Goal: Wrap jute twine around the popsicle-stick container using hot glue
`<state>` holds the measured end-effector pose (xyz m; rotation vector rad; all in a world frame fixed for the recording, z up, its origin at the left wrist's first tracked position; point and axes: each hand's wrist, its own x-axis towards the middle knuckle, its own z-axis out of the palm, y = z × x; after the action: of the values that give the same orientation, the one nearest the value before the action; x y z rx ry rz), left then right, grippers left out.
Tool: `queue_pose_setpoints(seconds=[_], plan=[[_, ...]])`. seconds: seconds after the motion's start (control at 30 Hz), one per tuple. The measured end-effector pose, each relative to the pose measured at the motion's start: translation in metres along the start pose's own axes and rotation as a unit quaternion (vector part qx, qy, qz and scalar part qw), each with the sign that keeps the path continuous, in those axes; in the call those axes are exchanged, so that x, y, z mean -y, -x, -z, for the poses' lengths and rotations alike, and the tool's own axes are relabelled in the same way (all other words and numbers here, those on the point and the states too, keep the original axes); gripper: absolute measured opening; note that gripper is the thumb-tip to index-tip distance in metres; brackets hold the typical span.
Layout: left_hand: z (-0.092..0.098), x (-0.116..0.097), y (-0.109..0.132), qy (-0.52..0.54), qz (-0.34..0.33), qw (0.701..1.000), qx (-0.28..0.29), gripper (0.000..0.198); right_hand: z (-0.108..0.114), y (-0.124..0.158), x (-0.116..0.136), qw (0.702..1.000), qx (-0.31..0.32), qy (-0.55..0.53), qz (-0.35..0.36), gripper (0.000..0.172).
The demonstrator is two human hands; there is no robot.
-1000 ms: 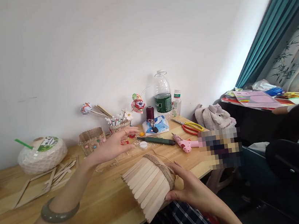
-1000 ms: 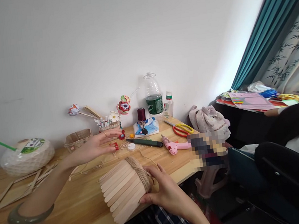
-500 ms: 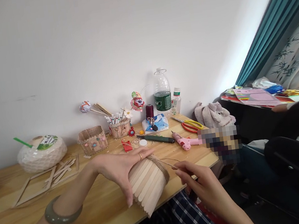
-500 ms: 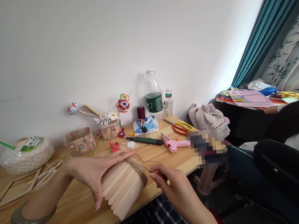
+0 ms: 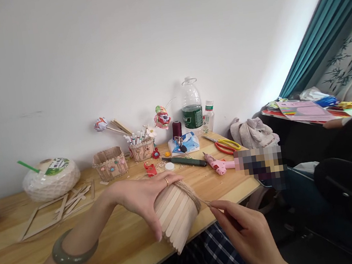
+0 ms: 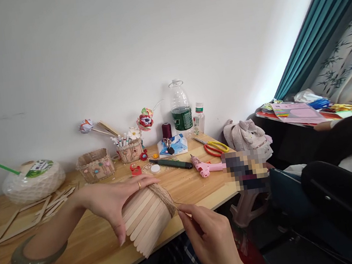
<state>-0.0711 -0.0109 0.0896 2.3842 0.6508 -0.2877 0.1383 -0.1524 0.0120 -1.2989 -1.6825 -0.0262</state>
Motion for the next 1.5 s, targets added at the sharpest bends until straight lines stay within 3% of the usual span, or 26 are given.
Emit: queue_pose_setpoints(seconds=[0.27,0.53,0.77,1.0,1.27,1.5], plan=[[0.0,0.0,0.001,-0.001,-0.006,1.0,-0.017,0.132,-0.001,0.004,0.012,0.997,-0.03,0.031,0.069,0.014],[-0.001,0.0,0.0,-0.014,0.006,1.0,-0.001,0.134,-0.002,0.001,0.0,0.996,-0.038,0.076,0.037,0.014],[0.0,0.002,0.0,0.001,-0.031,0.999,-0.009,0.127,-0.011,0.014,-0.001,0.996,-0.02,0.072,0.045,0.017],[0.0,0.001,-0.001,-0.011,0.012,1.0,-0.003,0.135,-0.025,0.021,-0.006,0.996,0.019,0.081,0.021,0.021],[-0.002,0.006,0.0,-0.008,-0.006,1.0,-0.001,0.133,-0.048,0.031,-0.013,0.997,0.036,0.041,-0.045,0.029],[-0.001,0.007,0.001,-0.009,-0.007,1.0,0.009,0.13,-0.057,0.032,-0.018,0.972,0.092,-0.104,-0.188,0.045]])
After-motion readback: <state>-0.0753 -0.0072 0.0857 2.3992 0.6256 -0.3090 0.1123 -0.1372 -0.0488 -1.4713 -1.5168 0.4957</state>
